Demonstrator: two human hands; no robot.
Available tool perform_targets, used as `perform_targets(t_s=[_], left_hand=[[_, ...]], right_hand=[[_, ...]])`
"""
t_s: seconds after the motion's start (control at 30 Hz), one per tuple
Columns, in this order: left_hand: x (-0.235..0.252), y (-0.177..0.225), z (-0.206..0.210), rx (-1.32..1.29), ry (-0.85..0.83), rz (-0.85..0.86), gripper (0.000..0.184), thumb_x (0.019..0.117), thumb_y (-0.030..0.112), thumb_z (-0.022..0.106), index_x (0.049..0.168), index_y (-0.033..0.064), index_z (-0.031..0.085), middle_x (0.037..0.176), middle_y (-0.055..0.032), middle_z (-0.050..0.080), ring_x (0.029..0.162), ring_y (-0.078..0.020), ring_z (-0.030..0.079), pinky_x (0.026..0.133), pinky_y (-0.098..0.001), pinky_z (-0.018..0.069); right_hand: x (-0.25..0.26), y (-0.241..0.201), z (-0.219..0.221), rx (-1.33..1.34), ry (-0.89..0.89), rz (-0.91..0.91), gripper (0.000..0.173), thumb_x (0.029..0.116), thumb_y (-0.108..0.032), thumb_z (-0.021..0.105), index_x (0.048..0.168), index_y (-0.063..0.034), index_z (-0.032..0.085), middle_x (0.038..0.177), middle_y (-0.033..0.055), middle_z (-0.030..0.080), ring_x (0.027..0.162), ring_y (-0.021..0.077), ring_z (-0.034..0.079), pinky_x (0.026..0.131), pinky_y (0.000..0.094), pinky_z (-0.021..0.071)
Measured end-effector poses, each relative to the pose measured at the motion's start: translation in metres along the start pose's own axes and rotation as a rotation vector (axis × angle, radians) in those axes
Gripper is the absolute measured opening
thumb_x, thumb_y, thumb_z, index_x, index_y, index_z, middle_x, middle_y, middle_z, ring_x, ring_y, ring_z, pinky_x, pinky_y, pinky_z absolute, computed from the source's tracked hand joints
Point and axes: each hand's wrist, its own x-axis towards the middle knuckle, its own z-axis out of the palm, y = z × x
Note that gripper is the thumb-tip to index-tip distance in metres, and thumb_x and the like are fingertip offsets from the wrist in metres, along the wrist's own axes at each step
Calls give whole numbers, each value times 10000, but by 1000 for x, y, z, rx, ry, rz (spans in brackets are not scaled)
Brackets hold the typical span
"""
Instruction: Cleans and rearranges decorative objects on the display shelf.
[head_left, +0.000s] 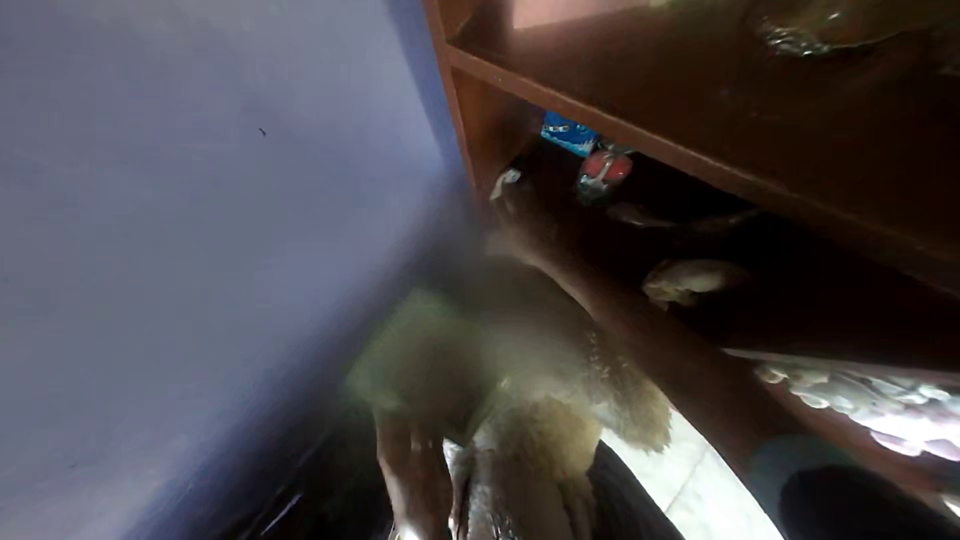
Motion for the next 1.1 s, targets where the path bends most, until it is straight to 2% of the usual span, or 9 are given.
perform_targets(t_s=[0.17,0.3,0.43,0.53,0.7,0.77,0.87,1.0,1.1], left_hand=[[55,-2,47,60,-227,205,371,1001,8,531,1354,-70,452,1104,-11,653,991,-28,659,876,-236,580],[94,-11,92,83,-360,113,348,1015,39,568,1356,-4,511,1118,-56,669,971,-79,666,865,-287,583],[130,-23,135,342,-465,-14,403,1064,196,532,1430,36,476,1283,-177,609,1042,-216,622,893,-411,538],[161,-38,186,215,-462,29,374,1031,31,518,1397,-32,474,1190,-147,612,968,-144,648,843,-313,569],[185,-42,240,209,-539,-9,415,1021,0,490,1431,-44,442,1315,-169,570,1107,-140,575,955,-285,483],[191,-46,251,251,-588,-17,434,1032,6,481,1459,-44,425,1388,-175,543,1180,-143,555,1011,-278,455],[198,-53,260,270,-606,-2,355,1039,-7,476,1382,-101,476,1306,-185,574,1102,-134,562,976,-264,460],[209,-61,265,295,-655,24,371,1050,16,468,1409,-76,457,1321,-156,566,1122,-95,555,991,-233,448],[216,-66,262,385,-687,41,391,1044,16,483,1428,-53,458,1356,-169,554,1156,-125,553,1001,-255,450]], right_hand=[[-61,1,-8,112,11,-139,590,1001,-124,625,1553,-60,427,1645,180,332,1530,369,292,1241,549,249],[-115,30,-33,132,25,-60,523,985,-114,648,1493,-81,524,1591,153,437,1461,362,422,1181,538,364],[-147,49,-44,193,76,29,425,1004,-144,616,1420,-58,602,1528,166,514,1431,365,462,1186,537,355],[-149,50,-49,188,24,60,417,1043,-189,557,1430,-38,585,1546,187,485,1450,398,421,1193,561,313],[-145,60,-35,158,37,9,466,1059,-257,509,1471,-42,540,1609,193,393,1506,393,333,1237,538,257],[-144,64,-31,164,103,-30,456,1054,-256,507,1449,-33,561,1590,201,419,1494,398,355,1224,550,279],[-143,61,-49,189,119,-96,432,1018,-218,568,1382,9,616,1526,250,483,1434,442,433,1181,558,337],[-141,61,-58,48,-59,-98,490,1030,-235,554,1478,-36,533,1606,225,382,1504,405,335,1223,553,256],[-144,69,-39,-63,66,-156,488,1034,-301,530,1466,-76,559,1597,205,410,1484,398,378,1196,568,313]])
